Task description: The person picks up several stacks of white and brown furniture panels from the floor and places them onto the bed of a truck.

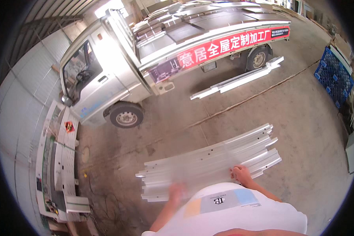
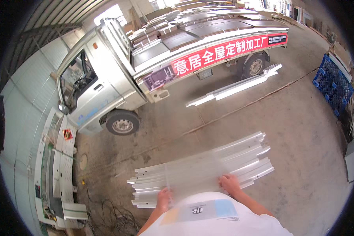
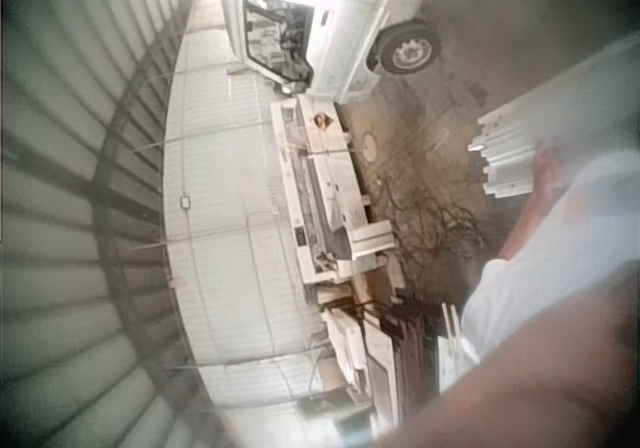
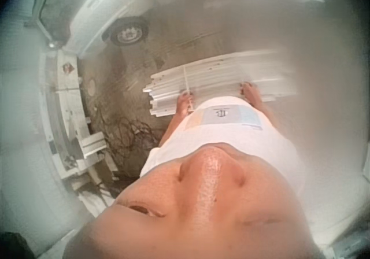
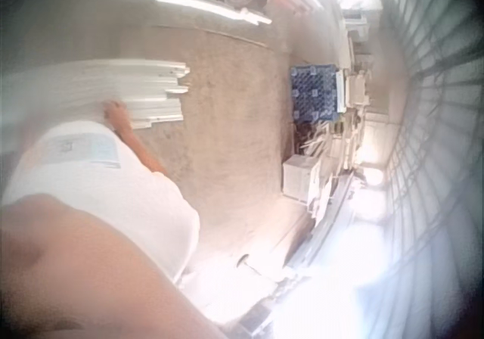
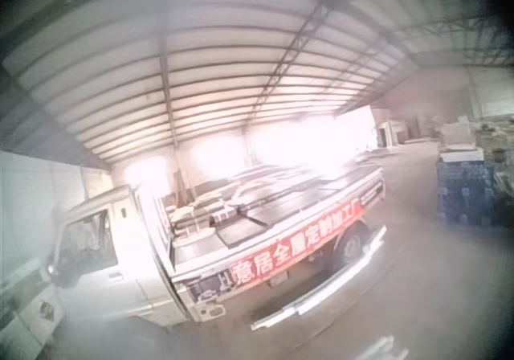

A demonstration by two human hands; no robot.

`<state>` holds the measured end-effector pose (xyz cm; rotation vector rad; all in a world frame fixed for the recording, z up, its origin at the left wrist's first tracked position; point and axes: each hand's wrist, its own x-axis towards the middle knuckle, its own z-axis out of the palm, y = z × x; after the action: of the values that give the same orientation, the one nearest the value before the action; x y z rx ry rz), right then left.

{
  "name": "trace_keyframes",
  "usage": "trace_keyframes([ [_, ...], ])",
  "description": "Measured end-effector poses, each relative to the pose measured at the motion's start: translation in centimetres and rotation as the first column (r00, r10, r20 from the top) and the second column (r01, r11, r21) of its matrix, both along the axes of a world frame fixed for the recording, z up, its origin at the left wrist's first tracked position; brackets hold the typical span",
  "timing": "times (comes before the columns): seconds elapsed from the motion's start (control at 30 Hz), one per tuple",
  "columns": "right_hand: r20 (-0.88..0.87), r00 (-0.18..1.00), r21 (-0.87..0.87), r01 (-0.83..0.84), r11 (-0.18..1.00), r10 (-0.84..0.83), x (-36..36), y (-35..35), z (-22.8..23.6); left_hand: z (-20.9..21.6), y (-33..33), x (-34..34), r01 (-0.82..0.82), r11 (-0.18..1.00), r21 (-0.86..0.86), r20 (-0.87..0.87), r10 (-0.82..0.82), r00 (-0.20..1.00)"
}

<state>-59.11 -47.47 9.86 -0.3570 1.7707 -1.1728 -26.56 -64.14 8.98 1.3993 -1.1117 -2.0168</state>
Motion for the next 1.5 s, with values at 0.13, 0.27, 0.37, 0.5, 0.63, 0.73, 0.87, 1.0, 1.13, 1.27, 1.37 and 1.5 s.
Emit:
trace_keyframes([
  [0.13, 0.027, 0.999, -0.074, 0.029, 0.997, -0.027, -4.5, -8.9, -1.0, -1.3, -12.0, -5.0, 0.139, 0.987, -0.079, 0.024, -0.137, 0.990],
  [0.27, 0.097, 0.988, -0.069, 0.125, 0.990, -0.118, -11.2, -20.0, -1.3, -2.8, -23.5, -11.9, 0.113, 0.981, -0.156, 0.011, -0.113, 0.994],
  [0.37, 0.006, 0.998, -0.075, 0.058, 0.996, -0.058, -16.7, -26.7, -0.1, -0.3, -28.4, -16.5, 0.141, 0.977, -0.157, -0.014, -0.145, 0.989],
  [0.5, -0.187, 0.982, -0.145, -0.019, 0.989, -0.008, -23.4, -35.5, -0.2, 3.1, -35.2, -23.3, -0.081, 0.996, 0.041, -0.216, 0.088, 0.972],
  [0.63, -0.151, 0.983, -0.254, 0.069, 0.965, -0.110, -28.2, -45.2, 3.5, 4.1, -44.3, -28.8, -0.071, 0.981, -0.183, -0.114, 0.050, 0.992],
  [0.73, -0.146, 0.979, -0.347, 0.086, 0.934, -0.144, -32.8, -52.8, 5.3, 4.9, -51.9, -32.8, -0.146, 0.972, -0.185, -0.149, 0.120, 0.982],
  [0.87, -0.187, 0.947, -0.435, 0.158, 0.887, -0.261, -37.1, -62.8, 10.6, 6.9, -64.3, -39.1, 0.082, 0.873, -0.480, -0.142, -0.170, 0.975],
  [1.0, -0.322, 0.906, -0.467, 0.101, 0.879, -0.275, -43.3, -70.7, 14.2, 11.5, -73.9, -45.8, 0.117, 0.877, -0.466, -0.156, -0.212, 0.965],
  [1.13, -0.361, 0.870, -0.508, 0.118, 0.853, -0.335, -49.3, -79.3, 17.8, 14.4, -81.9, -52.1, 0.125, 0.877, -0.464, -0.178, -0.230, 0.957],
  [1.27, -0.362, 0.905, -0.532, -0.003, 0.847, -0.224, -55.2, -87.7, 19.4, 14.1, -89.3, -57.0, 0.042, 0.687, -0.725, -0.063, -0.127, 0.990],
  [1.37, -0.327, 0.931, -0.534, -0.040, 0.844, -0.163, -59.9, -96.0, 19.8, 18.4, -95.7, -61.0, -0.059, 0.878, -0.475, -0.291, -0.094, 0.952],
  [1.5, -0.368, 0.927, -0.509, -0.140, 0.849, -0.067, -64.2, -104.6, 18.5, 18.6, -102.2, -63.8, -0.077, 0.902, -0.425, -0.240, -0.030, 0.970],
])
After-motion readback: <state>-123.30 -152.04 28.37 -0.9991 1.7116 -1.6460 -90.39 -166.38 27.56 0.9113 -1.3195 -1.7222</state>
